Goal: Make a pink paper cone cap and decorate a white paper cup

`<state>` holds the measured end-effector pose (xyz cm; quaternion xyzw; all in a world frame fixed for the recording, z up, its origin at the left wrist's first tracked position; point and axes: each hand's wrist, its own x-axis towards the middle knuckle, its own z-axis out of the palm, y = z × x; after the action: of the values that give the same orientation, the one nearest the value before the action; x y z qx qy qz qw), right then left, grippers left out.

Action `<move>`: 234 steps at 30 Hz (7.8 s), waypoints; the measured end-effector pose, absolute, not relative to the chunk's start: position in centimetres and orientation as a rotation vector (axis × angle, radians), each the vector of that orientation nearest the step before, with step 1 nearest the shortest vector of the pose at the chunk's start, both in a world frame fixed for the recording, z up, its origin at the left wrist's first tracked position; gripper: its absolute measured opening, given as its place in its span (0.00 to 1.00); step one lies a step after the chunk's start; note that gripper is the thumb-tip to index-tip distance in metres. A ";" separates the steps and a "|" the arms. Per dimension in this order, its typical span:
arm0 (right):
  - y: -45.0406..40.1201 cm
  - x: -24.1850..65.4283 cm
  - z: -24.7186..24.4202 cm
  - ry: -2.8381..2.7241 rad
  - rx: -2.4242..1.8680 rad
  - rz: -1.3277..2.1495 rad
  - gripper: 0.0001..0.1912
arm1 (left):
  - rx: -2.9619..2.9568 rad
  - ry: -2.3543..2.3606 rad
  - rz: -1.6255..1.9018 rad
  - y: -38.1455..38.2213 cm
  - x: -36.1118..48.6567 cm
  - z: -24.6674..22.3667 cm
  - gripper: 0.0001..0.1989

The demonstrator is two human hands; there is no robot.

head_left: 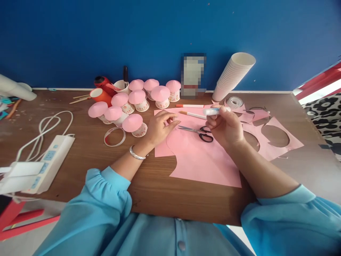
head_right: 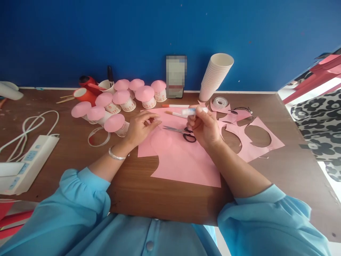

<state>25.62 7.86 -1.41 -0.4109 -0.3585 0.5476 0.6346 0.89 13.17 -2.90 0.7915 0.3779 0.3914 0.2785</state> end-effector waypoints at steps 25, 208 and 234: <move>7.4 24.3 -3.3 -0.821 -0.939 1.395 0.17 | 2.358 1.246 0.363 10.8 -0.5 -2.6 0.20; 3.4 24.4 -1.1 -2.282 -1.567 0.426 0.06 | 2.130 1.131 0.328 8.4 0.6 -3.3 0.20; 3.7 23.2 -2.0 -2.238 -1.526 0.506 0.05 | 2.120 1.127 0.330 8.4 0.6 -3.1 0.19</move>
<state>23.22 3.69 -2.02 -0.5435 -0.7971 0.1803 0.1916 0.62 8.45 -3.09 0.8189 0.4354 0.1275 0.3515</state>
